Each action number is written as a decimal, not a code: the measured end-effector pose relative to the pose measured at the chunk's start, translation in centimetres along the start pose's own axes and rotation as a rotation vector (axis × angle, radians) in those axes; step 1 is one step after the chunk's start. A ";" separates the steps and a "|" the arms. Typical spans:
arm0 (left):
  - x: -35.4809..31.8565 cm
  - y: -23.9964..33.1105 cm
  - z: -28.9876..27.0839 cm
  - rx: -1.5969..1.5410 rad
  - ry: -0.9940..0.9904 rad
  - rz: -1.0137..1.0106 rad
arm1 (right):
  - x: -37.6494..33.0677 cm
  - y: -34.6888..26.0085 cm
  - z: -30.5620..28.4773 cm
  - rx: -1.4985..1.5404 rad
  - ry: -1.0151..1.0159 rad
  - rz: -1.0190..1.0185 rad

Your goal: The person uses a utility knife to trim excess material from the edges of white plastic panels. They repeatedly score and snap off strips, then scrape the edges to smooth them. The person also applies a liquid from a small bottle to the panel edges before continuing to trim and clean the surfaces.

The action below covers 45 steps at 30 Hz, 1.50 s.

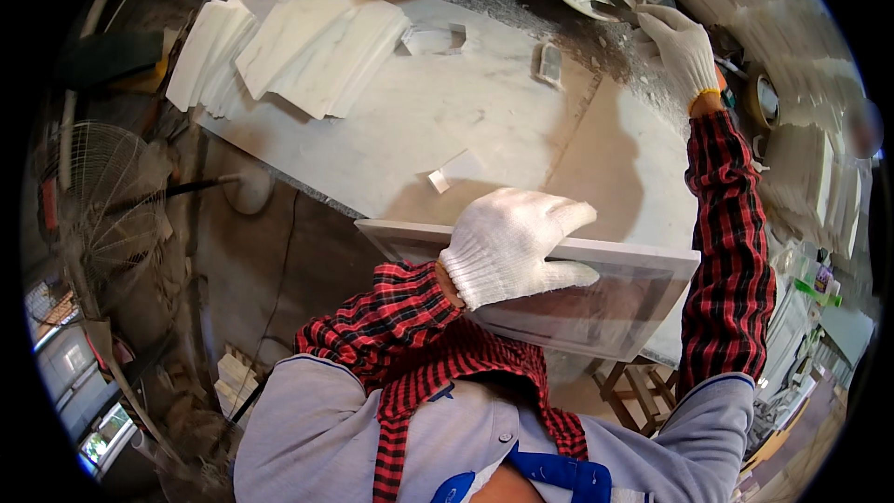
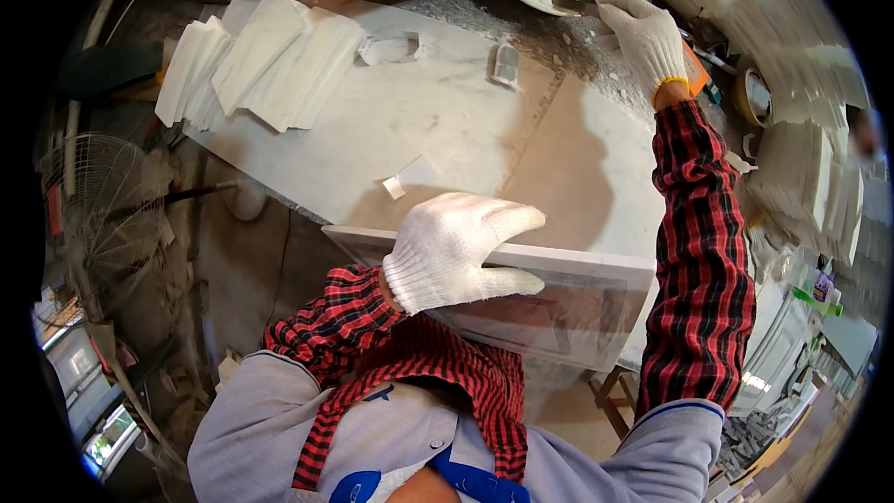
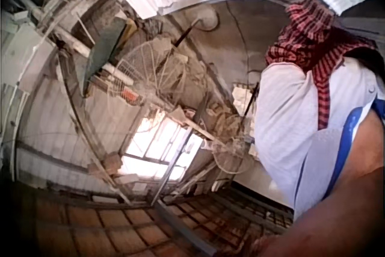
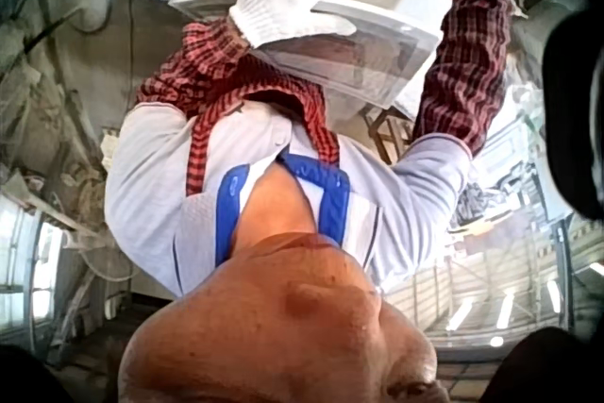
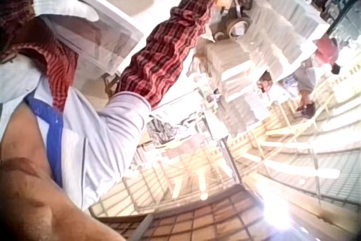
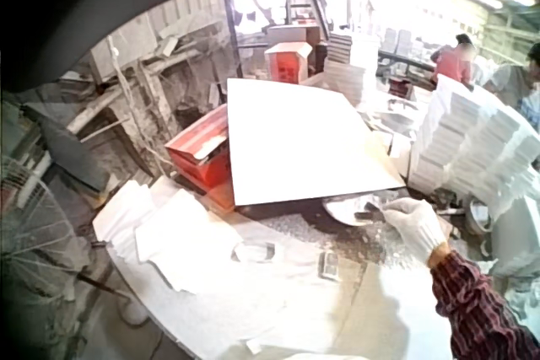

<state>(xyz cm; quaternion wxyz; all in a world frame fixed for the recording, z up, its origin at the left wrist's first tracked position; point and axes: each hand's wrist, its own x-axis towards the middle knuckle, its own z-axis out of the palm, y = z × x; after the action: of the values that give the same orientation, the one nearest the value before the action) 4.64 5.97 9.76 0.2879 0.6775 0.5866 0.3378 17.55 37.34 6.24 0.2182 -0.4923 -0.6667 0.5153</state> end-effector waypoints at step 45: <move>-0.2 1.7 -0.2 0.074 -0.032 0.000 | -32.8 -3.1 -7.8 0.209 0.428 0.094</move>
<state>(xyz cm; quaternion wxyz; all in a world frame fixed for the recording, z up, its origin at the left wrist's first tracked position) 5.51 5.51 11.15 0.2716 0.6931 0.5940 0.3051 36.23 12.12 19.05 0.3802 -0.5953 -0.5248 0.4750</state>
